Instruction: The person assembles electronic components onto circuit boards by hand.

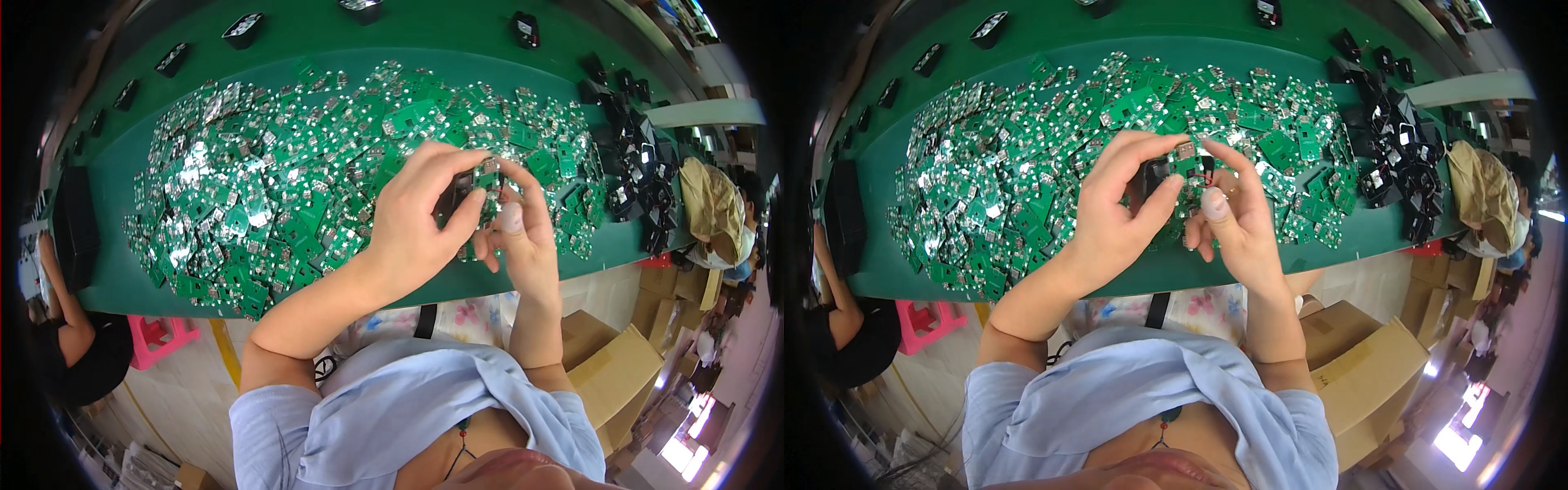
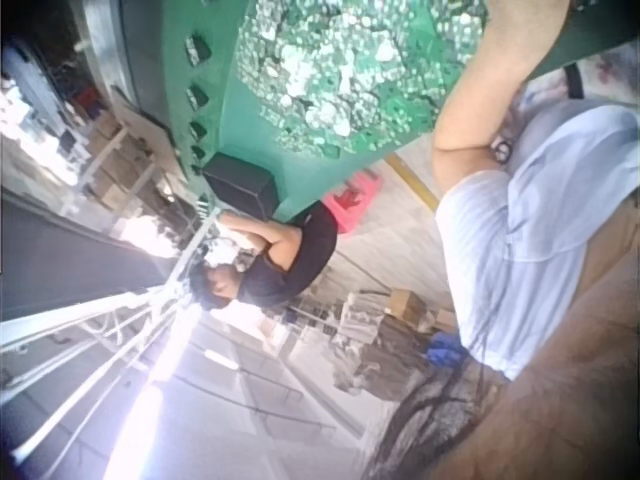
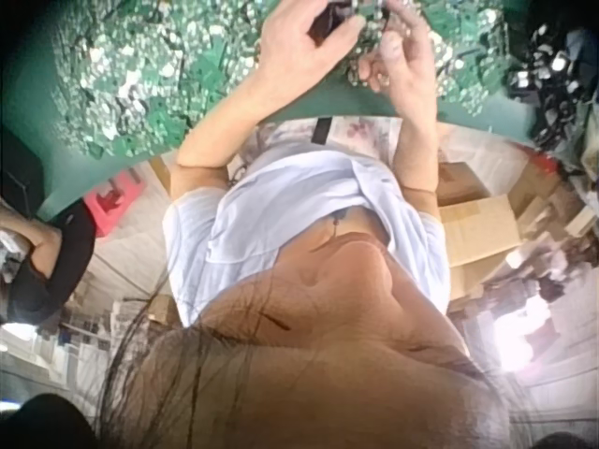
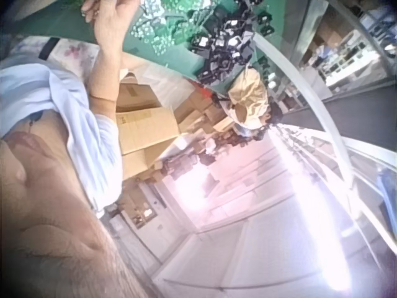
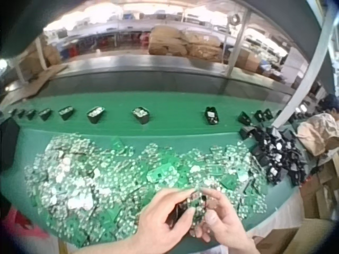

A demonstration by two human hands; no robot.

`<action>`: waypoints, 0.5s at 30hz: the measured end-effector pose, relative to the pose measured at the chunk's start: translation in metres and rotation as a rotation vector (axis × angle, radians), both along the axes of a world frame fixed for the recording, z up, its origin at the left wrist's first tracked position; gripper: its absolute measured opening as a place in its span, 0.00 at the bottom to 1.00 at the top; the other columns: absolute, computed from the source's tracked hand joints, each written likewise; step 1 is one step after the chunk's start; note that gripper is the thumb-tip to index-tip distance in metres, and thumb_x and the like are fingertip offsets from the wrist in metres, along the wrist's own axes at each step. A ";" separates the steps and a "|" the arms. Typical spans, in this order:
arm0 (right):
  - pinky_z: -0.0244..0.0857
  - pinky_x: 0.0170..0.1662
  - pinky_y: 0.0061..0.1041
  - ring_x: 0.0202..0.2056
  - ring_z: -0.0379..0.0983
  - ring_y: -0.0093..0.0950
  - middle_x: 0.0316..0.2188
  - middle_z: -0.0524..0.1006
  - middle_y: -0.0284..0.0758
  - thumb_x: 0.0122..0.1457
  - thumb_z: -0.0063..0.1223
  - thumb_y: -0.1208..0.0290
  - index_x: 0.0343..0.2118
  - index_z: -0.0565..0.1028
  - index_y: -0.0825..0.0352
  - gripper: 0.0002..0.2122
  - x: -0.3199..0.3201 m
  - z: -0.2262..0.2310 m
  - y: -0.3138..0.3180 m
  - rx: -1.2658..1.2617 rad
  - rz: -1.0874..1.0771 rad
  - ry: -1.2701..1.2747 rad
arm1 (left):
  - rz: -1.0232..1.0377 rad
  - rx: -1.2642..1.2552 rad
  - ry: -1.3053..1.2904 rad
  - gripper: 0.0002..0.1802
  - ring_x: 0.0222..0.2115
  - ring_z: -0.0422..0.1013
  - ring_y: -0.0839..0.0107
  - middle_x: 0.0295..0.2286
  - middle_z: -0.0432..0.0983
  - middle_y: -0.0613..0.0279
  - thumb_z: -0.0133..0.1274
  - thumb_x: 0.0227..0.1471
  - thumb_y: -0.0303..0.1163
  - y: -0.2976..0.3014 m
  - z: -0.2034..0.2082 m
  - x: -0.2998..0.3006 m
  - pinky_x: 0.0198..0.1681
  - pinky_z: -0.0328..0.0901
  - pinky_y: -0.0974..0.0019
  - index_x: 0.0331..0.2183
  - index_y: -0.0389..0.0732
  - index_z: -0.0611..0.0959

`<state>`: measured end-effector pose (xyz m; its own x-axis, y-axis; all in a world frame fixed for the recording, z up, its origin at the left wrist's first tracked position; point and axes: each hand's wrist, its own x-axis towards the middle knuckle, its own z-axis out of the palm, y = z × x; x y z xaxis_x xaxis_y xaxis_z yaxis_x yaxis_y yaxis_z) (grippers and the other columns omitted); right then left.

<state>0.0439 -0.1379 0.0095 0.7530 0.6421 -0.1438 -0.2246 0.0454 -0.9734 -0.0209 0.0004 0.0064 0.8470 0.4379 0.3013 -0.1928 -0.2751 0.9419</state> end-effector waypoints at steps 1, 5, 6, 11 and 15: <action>0.56 0.13 0.12 0.17 0.66 0.18 0.31 0.64 0.34 0.59 0.44 0.65 0.52 0.56 0.68 0.21 0.001 0.000 0.001 -0.008 0.005 0.009 | -0.005 0.009 -0.003 0.16 0.26 0.68 0.69 0.31 0.69 0.58 0.53 0.42 0.22 -0.001 0.001 0.001 0.27 0.64 0.70 0.39 0.37 0.75; 0.54 0.14 0.11 0.17 0.62 0.15 0.30 0.66 0.32 0.60 0.43 0.70 0.47 0.60 0.66 0.14 -0.001 0.003 0.007 0.008 -0.029 0.009 | -0.021 0.035 -0.012 0.18 0.28 0.66 0.78 0.34 0.68 0.60 0.52 0.44 0.20 -0.003 0.000 0.000 0.25 0.61 0.78 0.41 0.37 0.75; 0.53 0.14 0.11 0.17 0.61 0.14 0.30 0.66 0.32 0.59 0.43 0.71 0.46 0.60 0.65 0.14 -0.001 0.005 0.007 0.007 -0.046 0.010 | 0.020 0.123 -0.101 0.19 0.26 0.68 0.69 0.33 0.69 0.57 0.53 0.42 0.21 -0.003 -0.002 0.003 0.26 0.64 0.70 0.41 0.38 0.76; 0.55 0.15 0.12 0.16 0.60 0.13 0.29 0.66 0.32 0.58 0.46 0.72 0.45 0.61 0.66 0.14 0.002 -0.003 0.014 0.066 -0.017 -0.050 | 0.051 0.174 -0.101 0.19 0.28 0.68 0.71 0.33 0.69 0.57 0.54 0.43 0.22 -0.002 -0.006 0.001 0.28 0.64 0.72 0.41 0.38 0.76; 0.60 0.16 0.15 0.17 0.66 0.17 0.28 0.68 0.34 0.58 0.46 0.71 0.46 0.60 0.67 0.15 0.003 -0.005 0.015 0.092 -0.039 -0.010 | 0.049 0.168 -0.142 0.18 0.31 0.68 0.69 0.35 0.68 0.56 0.53 0.43 0.22 0.000 -0.003 0.003 0.31 0.65 0.72 0.41 0.38 0.76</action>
